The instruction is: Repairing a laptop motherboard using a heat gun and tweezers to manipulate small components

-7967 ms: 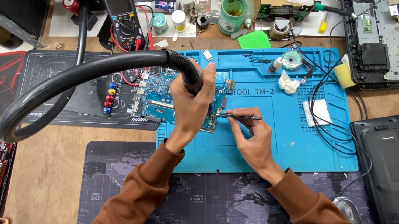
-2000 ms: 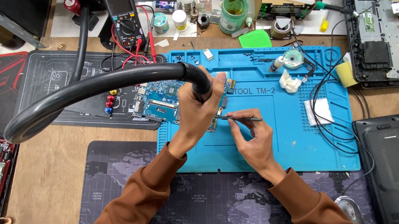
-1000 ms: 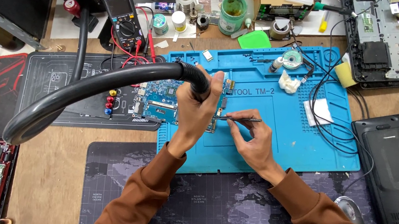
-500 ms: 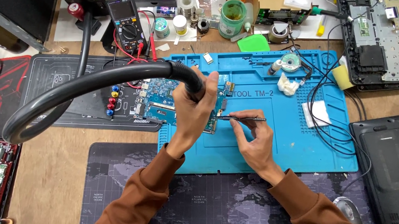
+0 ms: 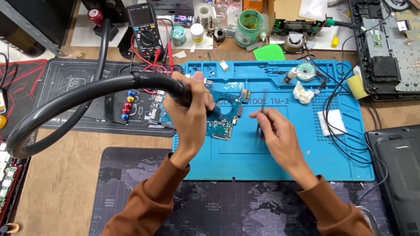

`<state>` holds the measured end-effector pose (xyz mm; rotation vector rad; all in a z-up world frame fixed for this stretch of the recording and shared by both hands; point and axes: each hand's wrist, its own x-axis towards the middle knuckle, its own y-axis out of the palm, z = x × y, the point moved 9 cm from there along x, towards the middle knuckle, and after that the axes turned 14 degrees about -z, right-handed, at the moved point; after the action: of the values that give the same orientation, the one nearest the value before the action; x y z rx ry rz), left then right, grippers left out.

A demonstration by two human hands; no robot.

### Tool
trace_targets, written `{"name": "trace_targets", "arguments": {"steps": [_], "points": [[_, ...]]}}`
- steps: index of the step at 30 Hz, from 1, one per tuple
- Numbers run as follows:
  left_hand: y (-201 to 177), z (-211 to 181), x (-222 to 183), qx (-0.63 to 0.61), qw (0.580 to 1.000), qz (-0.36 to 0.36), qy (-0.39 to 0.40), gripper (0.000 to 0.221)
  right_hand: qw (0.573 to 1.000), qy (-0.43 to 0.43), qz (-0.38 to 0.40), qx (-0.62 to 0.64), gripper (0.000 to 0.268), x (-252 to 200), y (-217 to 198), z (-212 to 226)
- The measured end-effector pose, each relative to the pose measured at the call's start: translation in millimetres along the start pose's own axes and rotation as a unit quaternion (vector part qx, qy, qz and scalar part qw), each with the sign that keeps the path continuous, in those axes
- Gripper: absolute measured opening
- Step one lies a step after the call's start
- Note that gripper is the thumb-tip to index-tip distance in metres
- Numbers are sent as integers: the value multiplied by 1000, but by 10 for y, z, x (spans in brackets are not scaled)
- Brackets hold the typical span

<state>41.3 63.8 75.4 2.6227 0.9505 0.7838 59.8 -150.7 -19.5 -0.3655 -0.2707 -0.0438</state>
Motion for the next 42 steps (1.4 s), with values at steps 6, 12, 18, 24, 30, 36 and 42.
{"name": "trace_targets", "arguments": {"steps": [6,12,18,24,30,36,42], "points": [[-195,-57,51,-40,998,-41,14,31,978,63,109,-168,32,-9,-91,32],[-322,-25,78,-24,998,-56,5,29,966,38,126,-221,41,-24,-65,144],[-406,-112,87,59,997,-38,45,33,979,10,202,13,28,-79,468,860],[-358,-327,69,96,994,32,43,52,928,166,166,288,43,-72,1031,1362],[-621,-576,231,153,987,17,38,52,845,259,120,452,39,-54,1694,1163],[-1124,-481,254,282,957,-2,64,45,800,290,88,518,29,68,2086,1289],[-1361,-1105,117,391,886,-13,249,27,801,302,85,510,34,167,2492,1235]]}}
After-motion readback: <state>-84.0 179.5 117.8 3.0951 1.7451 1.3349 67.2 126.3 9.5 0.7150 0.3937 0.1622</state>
